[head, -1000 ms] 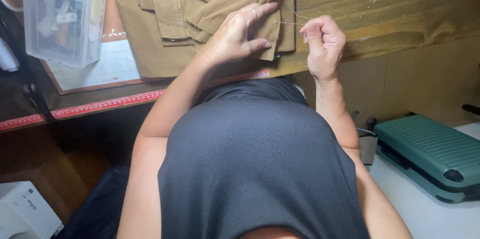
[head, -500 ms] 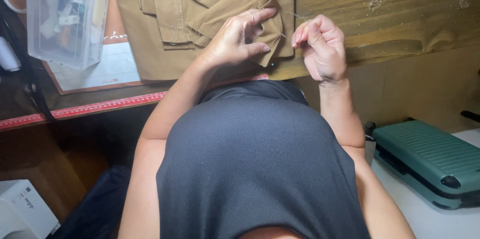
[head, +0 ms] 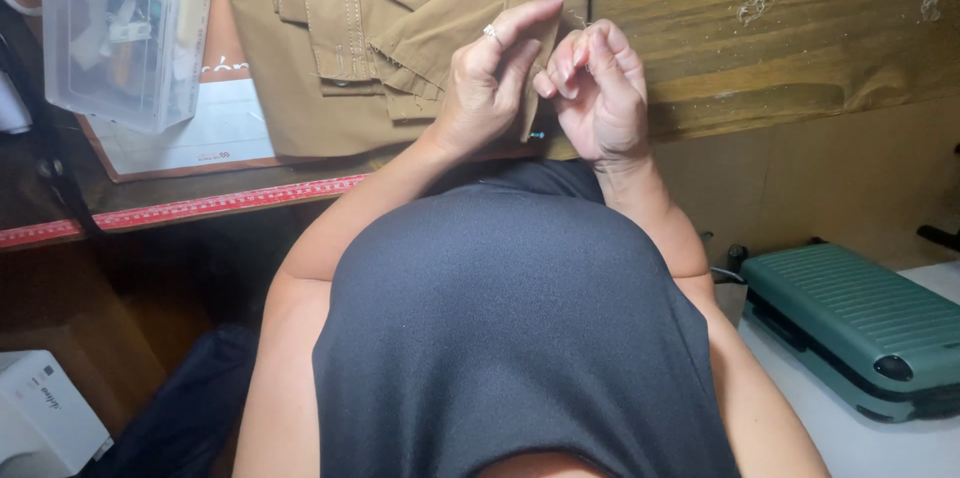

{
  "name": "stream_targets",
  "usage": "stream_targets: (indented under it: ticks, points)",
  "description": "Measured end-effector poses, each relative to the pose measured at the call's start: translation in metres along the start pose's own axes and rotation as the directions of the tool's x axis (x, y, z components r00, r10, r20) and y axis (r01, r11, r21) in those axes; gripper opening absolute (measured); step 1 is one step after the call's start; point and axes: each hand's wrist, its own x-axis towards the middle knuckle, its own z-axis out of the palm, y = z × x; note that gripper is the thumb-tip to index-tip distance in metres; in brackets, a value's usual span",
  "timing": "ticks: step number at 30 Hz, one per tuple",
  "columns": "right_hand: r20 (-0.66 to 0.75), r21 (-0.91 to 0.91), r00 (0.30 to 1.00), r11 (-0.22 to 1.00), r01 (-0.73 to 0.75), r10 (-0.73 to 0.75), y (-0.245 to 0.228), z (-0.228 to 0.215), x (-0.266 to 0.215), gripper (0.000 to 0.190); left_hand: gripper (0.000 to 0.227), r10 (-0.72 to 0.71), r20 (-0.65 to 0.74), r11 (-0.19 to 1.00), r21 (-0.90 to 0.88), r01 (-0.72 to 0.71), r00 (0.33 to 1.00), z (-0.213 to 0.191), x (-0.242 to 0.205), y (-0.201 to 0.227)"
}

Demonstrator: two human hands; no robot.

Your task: Using a seam ripper to carefully remove stitches from a brown fabric garment on a wooden workbench.

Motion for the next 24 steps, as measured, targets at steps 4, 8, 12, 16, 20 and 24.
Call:
stream_targets:
  ticks: [4,8,12,16,20,24]
  points:
    - [-0.003,-0.068,0.997,0.994,-0.082,0.082,-0.009,-0.012,-0.007,0.025,0.025,0.077,-0.074,0.996,0.054,-0.074,0.994,0.005,-0.003,-0.010]
    - [-0.064,-0.216,0.990,0.966,-0.140,0.129,-0.045,-0.031,-0.034,0.022,0.029,0.160,-0.185,0.983,0.120,-0.139,0.970,-0.011,0.003,-0.029]
    - [-0.127,-0.830,0.953,0.555,0.050,-0.276,-0.084,-0.092,-0.034,0.019,0.019,0.062,-0.175,0.992,0.121,-0.041,0.983,-0.009,0.008,-0.014]
    - [0.268,-0.941,0.851,-0.314,0.130,-0.452,-0.123,-0.124,-0.002,0.024,0.025,-0.045,-0.104,0.998,-0.050,0.040,0.994,-0.018,0.005,-0.020]
    - [0.004,-0.970,0.905,-0.223,-0.100,-0.425,-0.130,-0.142,0.003,0.078,0.030,-0.056,0.038,0.992,-0.108,0.060,0.998,-0.030,0.000,-0.026]
    - [0.291,-0.882,0.790,-0.471,0.003,-0.540,-0.142,-0.140,0.003,0.042,0.019,-0.139,0.112,0.962,-0.221,0.161,0.984,-0.028,0.001,-0.022]
